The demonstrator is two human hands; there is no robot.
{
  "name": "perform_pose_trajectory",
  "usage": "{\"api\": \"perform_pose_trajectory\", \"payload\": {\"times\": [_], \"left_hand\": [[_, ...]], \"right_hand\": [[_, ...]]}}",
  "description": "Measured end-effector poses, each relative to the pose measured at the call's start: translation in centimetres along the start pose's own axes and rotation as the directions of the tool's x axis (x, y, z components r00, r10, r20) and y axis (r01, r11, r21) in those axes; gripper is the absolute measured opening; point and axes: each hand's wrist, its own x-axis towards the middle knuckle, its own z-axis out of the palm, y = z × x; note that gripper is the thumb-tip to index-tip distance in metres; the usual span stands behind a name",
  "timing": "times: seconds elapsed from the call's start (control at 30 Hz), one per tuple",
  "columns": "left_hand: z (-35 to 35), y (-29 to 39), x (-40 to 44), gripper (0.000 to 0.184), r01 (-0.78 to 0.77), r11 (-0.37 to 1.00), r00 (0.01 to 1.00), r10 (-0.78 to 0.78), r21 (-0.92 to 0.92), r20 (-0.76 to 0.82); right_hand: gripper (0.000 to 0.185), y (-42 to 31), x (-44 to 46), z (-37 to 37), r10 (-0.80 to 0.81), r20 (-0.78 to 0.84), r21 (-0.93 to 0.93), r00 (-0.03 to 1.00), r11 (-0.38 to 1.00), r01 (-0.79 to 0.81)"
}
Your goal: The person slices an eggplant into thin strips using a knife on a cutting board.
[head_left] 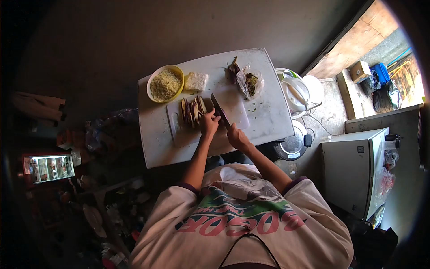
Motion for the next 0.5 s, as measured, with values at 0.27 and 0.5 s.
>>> {"api": "perform_pose_trajectory", "payload": {"times": [0.27,0.5], "left_hand": [[-1.0,-1.2,-0.1,0.052,0.151,0.968,0.987,-0.138,-0.201,0.076],[-0.1,-0.2,-0.5,0.054,0.112,0.981,0.994,-0.113,-0.16,-0.001]], "right_hand": [[0.025,0.3,-0.1,-0.2,0.003,0.048,0.005,0.999,1.0,-0.004],[0.021,-1.3,-0.9,-1.6,0.007,0.107,0.003,0.994,1.0,-0.007]]}}
